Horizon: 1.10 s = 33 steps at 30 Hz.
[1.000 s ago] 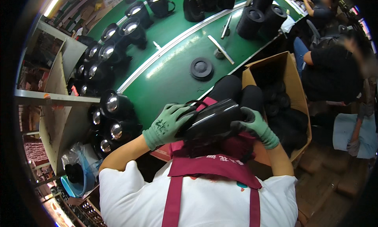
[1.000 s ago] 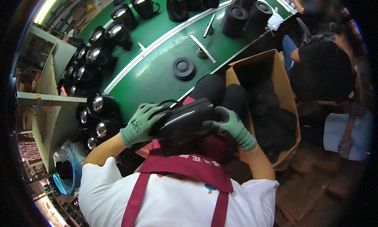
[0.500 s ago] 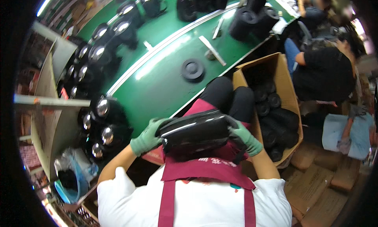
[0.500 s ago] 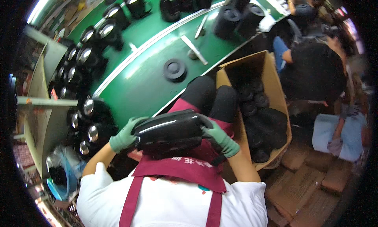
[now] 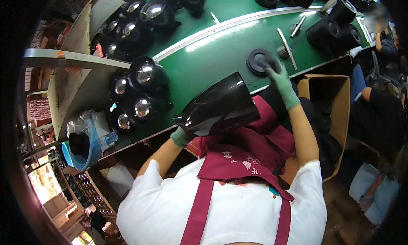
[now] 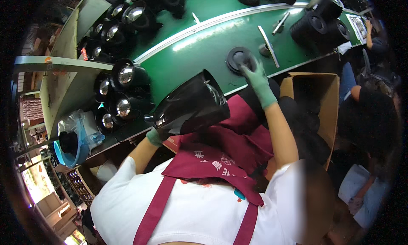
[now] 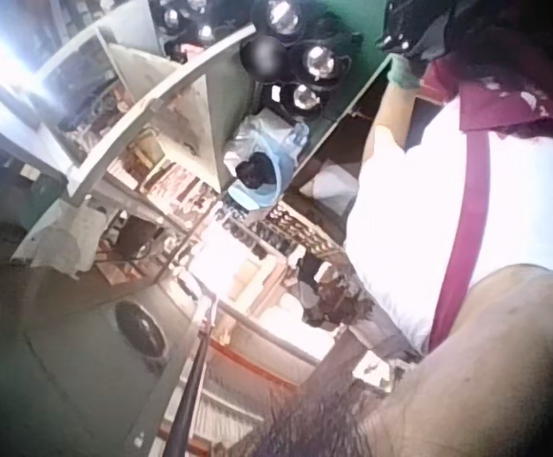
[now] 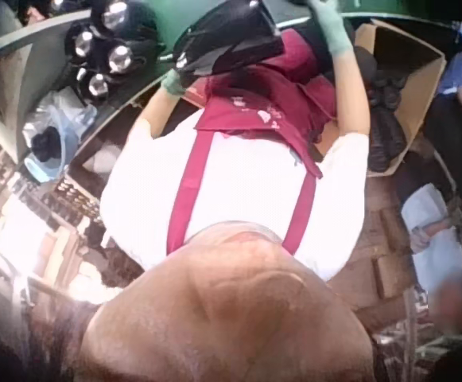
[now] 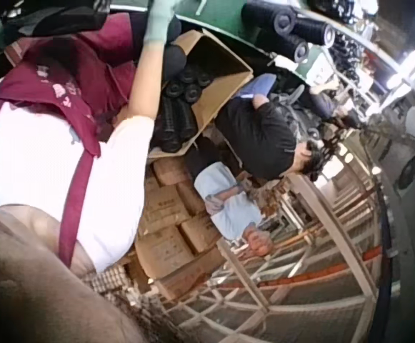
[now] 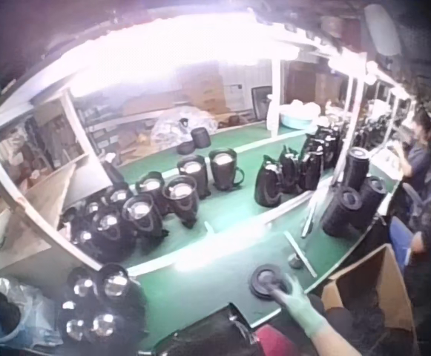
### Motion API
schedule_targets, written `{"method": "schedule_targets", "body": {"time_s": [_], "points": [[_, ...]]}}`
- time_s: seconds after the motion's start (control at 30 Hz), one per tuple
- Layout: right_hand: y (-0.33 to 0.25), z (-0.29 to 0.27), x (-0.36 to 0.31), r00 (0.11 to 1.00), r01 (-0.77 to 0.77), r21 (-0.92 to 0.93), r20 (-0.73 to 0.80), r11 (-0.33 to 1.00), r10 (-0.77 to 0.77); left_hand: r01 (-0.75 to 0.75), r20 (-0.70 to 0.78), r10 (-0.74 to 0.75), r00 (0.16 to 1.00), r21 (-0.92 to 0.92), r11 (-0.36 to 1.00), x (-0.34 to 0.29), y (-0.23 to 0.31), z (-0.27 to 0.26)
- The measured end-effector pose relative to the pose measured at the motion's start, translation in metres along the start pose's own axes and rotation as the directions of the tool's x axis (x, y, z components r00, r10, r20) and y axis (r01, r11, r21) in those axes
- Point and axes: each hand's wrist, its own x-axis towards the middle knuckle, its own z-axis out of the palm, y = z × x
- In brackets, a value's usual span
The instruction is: The person repeatedly picks up black kettle bodies from a conveyor, inserts a metal inner liner, and places a black lid on top. The assembled kettles are then placed into a cardboard box.
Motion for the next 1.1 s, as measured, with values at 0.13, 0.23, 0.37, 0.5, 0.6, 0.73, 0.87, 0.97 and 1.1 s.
{"method": "schedule_targets", "body": {"time_s": [0.13,0.23,0.37,0.5,0.6,0.73,0.87,0.97,1.1], "points": [[-0.010,0.056,0.047,0.991,-0.066,-0.913,-0.015,0.402,0.130,0.028,0.020,-0.026,0.999,-0.103,0.994,-0.012,-0.009,0.005],[-0.026,0.058,0.047,0.982,-0.059,-0.926,0.013,0.373,0.187,0.041,0.013,-0.040,0.999,-0.114,0.993,-0.013,-0.011,0.003],[0.009,0.020,0.019,0.982,0.150,0.469,0.028,0.870,-0.185,0.066,0.036,-0.064,0.997,-0.058,0.996,0.005,-0.002,0.001],[-0.099,-0.010,-0.113,0.967,-0.075,0.672,0.229,0.737,-0.110,0.085,0.054,-0.084,0.995,-0.016,0.996,0.020,0.002,0.001],[-0.115,-0.013,-0.152,0.981,0.116,0.549,0.069,0.828,-0.184,0.133,0.097,-0.134,0.986,0.019,0.991,0.036,0.000,0.007],[-0.100,-0.024,-0.179,0.972,0.225,0.445,-0.040,0.867,-0.232,0.190,0.141,-0.196,0.970,0.057,0.980,0.047,-0.006,0.015],[-0.093,-0.027,-0.197,0.965,0.261,0.459,-0.113,0.849,-0.235,0.217,0.156,-0.236,0.959,0.133,0.967,0.050,-0.002,0.016],[-0.099,-0.025,-0.206,0.982,0.186,0.614,-0.129,0.767,-0.135,0.195,0.155,-0.252,0.955,0.309,0.931,0.054,0.008,0.006],[-0.104,-0.025,-0.202,0.973,0.208,0.587,-0.204,0.783,-0.106,-0.253,0.269,-0.012,0.963,0.920,0.298,0.068,0.025,-0.014]]}}
